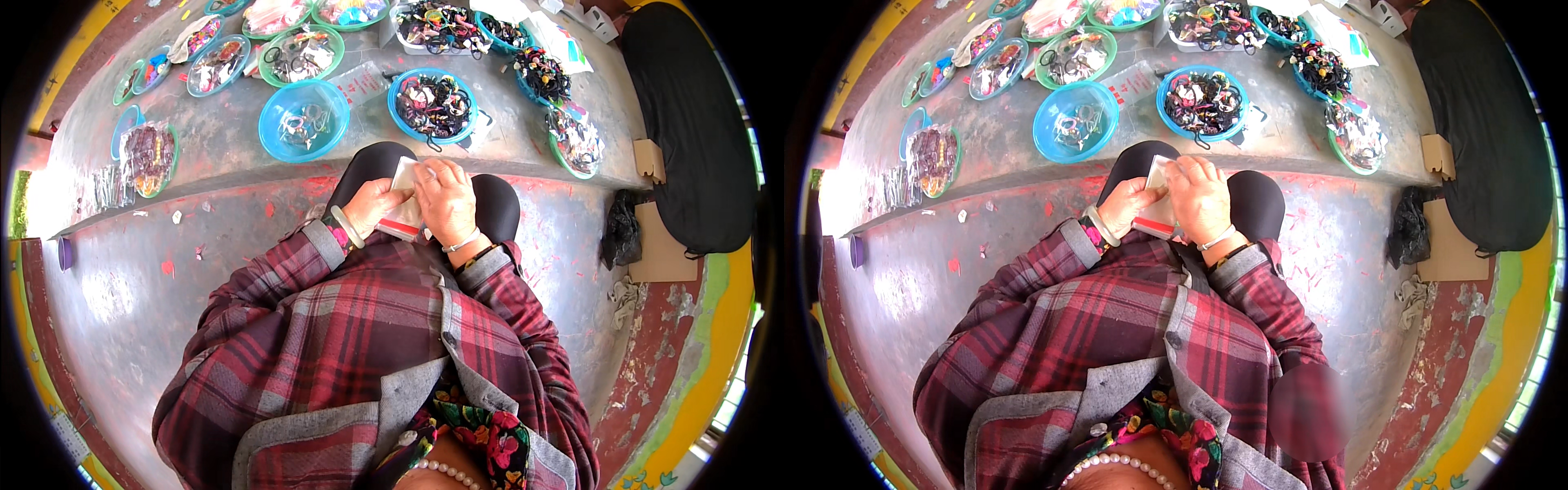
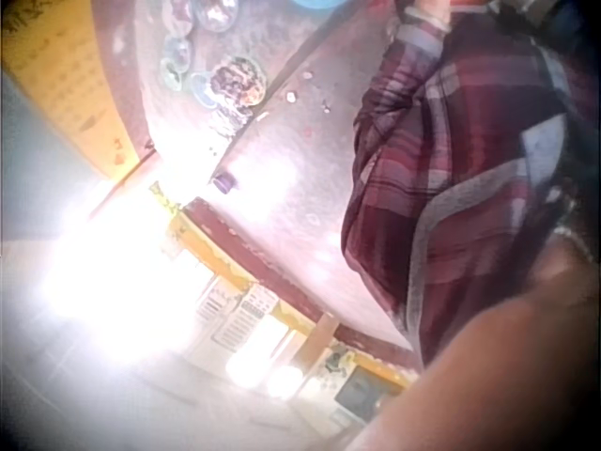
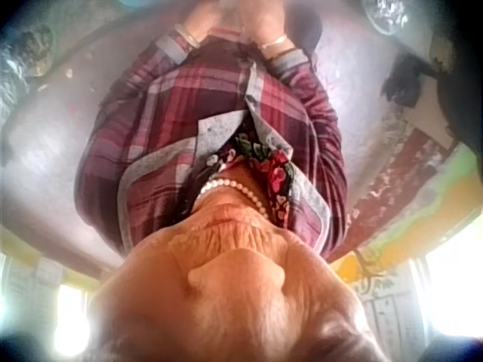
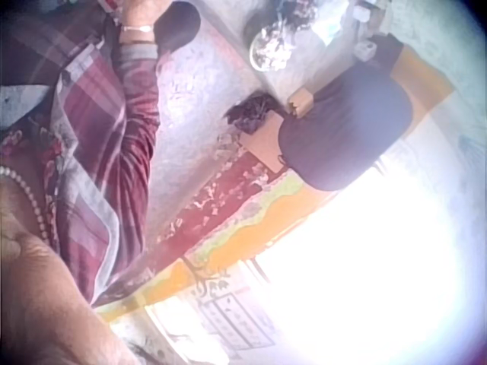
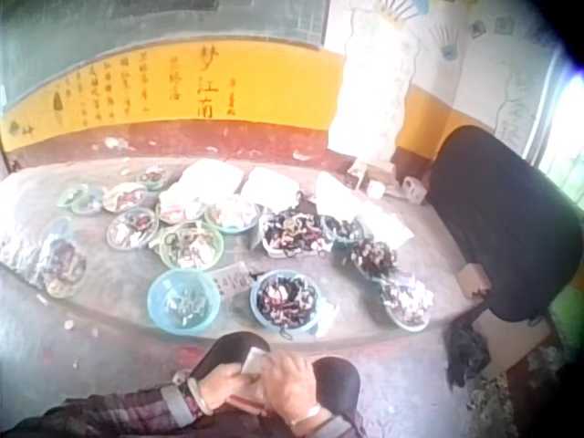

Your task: The person sits on the floor and assembles hair accessories by hand. They pick up hair ties and small plastic clips from bowls, attach the clips to the ties, and place the finished items into small plastic bags.

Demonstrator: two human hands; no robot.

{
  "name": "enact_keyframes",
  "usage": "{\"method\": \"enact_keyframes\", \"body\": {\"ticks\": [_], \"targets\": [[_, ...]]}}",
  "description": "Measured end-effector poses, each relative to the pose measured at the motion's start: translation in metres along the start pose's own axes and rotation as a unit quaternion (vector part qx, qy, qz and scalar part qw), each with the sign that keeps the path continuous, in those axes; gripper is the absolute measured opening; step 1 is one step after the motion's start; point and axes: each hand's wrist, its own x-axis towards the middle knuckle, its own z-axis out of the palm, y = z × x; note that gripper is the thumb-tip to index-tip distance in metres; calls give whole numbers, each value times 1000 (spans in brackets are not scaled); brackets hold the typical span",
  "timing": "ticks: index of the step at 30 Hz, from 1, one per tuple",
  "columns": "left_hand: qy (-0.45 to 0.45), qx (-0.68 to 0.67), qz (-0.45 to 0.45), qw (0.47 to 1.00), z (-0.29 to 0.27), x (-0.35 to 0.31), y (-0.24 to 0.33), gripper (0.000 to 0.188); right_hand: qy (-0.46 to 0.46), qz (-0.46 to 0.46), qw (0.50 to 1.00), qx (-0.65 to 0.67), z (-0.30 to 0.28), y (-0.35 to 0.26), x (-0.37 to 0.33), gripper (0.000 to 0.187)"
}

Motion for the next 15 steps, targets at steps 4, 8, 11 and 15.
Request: {"method": "enact_keyframes", "body": {"ticks": [4,8,11,15], "targets": [[6,36,12,999,-3,1,-4,19,21,57,998,28,5,12,1,33],[4,5,10,1000,0,0,-2,20,18,34,999,33,7,9,-3,31],[1,7,7,1000,-2,0,-3,19,12,28,999,13,6,7,-2,30],[1,12,10,1000,0,0,-2,18,17,20,1000,-13,4,4,-2,29]]}}
